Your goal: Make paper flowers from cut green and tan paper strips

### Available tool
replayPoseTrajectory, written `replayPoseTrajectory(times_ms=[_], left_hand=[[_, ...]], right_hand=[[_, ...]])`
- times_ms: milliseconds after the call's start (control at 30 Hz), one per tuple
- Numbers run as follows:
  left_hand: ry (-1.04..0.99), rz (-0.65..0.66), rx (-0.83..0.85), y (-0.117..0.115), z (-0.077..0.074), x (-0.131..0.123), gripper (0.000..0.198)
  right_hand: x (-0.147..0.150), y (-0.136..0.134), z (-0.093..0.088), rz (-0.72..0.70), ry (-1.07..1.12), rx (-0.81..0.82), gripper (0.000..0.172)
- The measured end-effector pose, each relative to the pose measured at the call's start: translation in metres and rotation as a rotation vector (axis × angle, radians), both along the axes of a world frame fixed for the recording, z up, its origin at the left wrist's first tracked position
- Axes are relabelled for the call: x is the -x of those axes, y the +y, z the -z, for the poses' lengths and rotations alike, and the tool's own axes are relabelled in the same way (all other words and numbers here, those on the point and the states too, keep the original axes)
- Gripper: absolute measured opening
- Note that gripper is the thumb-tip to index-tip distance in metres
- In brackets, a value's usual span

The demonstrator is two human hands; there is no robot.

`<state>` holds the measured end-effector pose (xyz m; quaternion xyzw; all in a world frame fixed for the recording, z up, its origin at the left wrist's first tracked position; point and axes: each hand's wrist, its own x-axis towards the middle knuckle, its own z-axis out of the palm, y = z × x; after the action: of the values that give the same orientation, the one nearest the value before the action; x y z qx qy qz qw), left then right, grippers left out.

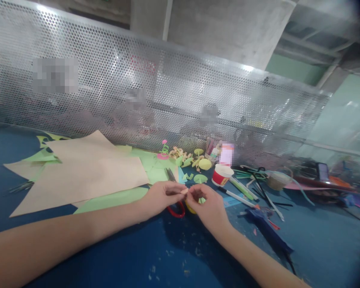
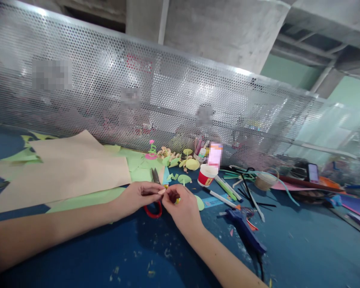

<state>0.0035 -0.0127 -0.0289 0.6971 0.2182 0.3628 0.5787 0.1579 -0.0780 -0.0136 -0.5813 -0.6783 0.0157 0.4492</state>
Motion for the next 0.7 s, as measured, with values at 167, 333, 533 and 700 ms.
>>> replayPoseTrajectory(times_ms=[167, 333, 533, 700], left_hand=[[0.012, 0.052, 0.010, -0.002, 0.000, 0.000, 0.030], [-0.018, -0.012, 0.016, 0.004, -0.001, 0.000, 0.033], [-0.064, 0.031, 0.144, 0.005, -0.008, 0.000, 0.033], [-0.064, 0.040, 0.190, 0.004, -0.007, -0.001, 0.033]], right_hand=[[-0.002, 0.001, 0.001, 0.014, -0.069, 0.010, 0.004], [-0.005, 0.006, 0.004, -0.137, 0.104, 0.058, 0.015], [-0.009, 0.011, 0.007, -0.152, 0.267, 0.093, 0.018], [-0.007, 0.012, 0.009, -0.169, 0.275, 0.069, 0.016]])
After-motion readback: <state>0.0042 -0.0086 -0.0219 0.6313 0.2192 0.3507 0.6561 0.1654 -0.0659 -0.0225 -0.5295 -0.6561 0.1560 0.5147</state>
